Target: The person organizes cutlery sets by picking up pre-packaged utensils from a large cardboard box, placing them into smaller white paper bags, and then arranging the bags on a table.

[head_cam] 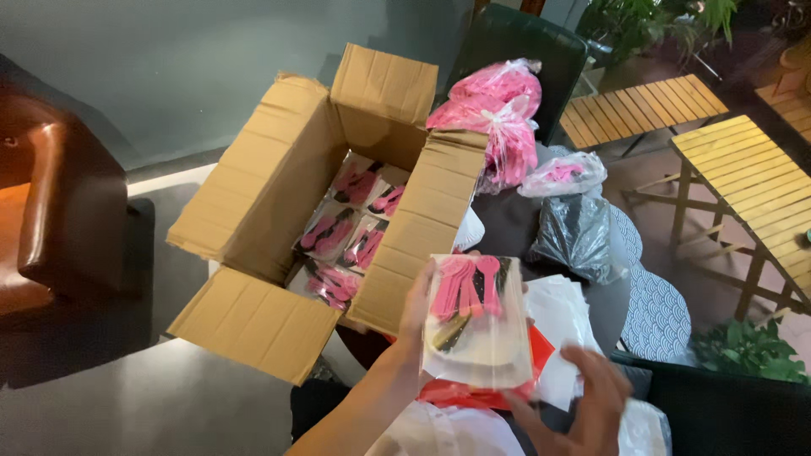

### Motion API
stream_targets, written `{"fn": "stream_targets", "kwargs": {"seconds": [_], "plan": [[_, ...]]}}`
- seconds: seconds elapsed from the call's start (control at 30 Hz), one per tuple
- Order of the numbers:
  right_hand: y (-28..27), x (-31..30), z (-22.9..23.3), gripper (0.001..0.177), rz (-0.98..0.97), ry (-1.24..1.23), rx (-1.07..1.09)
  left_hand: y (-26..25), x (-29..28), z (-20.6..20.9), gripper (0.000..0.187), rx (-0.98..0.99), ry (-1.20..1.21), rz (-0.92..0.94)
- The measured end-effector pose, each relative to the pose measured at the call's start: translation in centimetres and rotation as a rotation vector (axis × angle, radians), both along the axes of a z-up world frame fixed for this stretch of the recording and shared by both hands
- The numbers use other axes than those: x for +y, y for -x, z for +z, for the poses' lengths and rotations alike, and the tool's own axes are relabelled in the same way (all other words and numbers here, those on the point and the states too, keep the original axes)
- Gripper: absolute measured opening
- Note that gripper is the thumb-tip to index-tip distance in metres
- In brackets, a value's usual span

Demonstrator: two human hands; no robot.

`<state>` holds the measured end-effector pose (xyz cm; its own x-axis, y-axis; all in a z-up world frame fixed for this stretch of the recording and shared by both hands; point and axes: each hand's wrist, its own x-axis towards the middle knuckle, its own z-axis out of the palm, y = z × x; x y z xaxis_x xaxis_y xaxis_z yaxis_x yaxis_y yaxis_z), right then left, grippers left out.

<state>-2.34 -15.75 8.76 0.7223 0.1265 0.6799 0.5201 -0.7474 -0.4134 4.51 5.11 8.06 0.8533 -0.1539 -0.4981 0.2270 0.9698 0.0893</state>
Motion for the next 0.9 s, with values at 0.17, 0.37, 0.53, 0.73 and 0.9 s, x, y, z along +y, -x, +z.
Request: {"fn": "stream_targets", "kwargs": {"seconds": [0.17, 0.37, 0.53, 0.73, 0.9], "plan": [[-1.2, 2.5, 5.9, 0.015, 0.584, -0.314, 0.135, -0.4, -1.5, -16.0, 0.039, 0.156, -0.262, -0.063], [-0.9, 0.6, 6.8, 0.02, 0.308, -0.228, 0.42, 8.1, 1.4, -2.8, 0.081, -0.031, -1.084, -0.663], [-1.0, 2.4, 7.7, 0.006, 0.021, -0.302, 0.565, 10.0, 4.5, 5.5, 0.068, -0.558, -1.075, -0.634], [-1.9, 4.5, 8.6, 0.01, -0.105, -0.594, 0.864, 9.2, 4.0, 3.6, 0.036, -0.463, -0.903, -0.385], [-4.0, 5.6, 6.8, 0.017, -0.124, -0.731, 1.038, 8.5, 5.3, 3.2, 0.029, -0.182, -1.043, -0.389]]}}
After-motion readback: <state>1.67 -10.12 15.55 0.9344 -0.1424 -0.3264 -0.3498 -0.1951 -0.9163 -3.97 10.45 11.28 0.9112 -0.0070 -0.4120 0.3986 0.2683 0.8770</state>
